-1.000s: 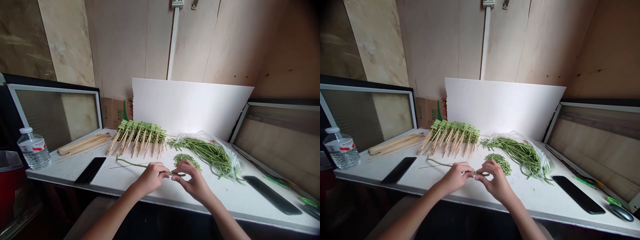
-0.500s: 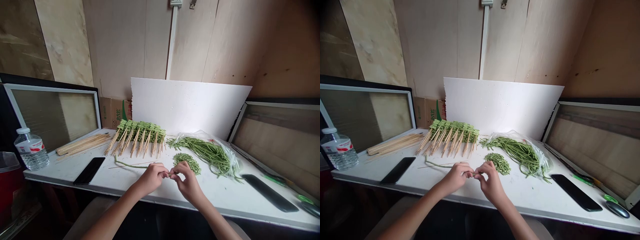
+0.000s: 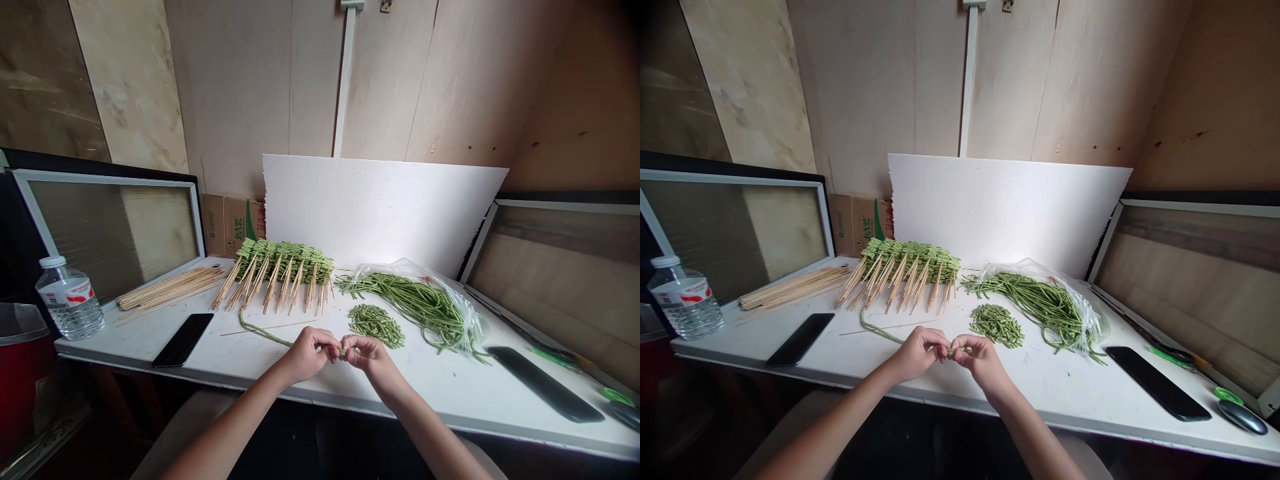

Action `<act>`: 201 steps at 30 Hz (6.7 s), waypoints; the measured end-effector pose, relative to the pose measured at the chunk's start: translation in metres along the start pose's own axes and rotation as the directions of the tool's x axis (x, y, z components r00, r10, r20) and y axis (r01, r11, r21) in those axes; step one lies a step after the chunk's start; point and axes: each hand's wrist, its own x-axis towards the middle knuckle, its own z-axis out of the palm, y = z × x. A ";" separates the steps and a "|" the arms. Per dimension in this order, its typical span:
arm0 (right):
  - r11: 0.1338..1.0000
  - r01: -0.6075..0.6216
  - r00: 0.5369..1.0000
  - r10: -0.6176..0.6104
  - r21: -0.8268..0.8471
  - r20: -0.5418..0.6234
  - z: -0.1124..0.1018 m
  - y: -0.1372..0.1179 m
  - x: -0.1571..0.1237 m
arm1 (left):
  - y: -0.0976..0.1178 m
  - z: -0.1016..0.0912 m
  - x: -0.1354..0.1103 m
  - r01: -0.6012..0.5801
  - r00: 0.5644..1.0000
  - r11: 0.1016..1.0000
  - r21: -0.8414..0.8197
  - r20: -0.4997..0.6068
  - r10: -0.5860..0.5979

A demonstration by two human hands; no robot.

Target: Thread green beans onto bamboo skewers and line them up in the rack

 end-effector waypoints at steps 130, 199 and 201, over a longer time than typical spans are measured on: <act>0.848 0.046 0.802 -0.346 -0.527 -0.487 -0.062 0.014 0.012 | -0.002 0.008 -0.002 0.031 0.984 0.906 0.421 -0.170 0.045; 0.389 0.074 0.961 -0.274 -0.918 -0.039 -0.066 0.034 0.009 | -0.034 -0.010 0.000 0.227 0.956 0.912 0.341 -0.257 -0.142; 0.384 0.082 0.957 -0.288 -0.920 -0.035 -0.061 0.029 0.008 | -0.034 -0.008 0.001 0.255 0.947 0.926 0.280 -0.264 -0.181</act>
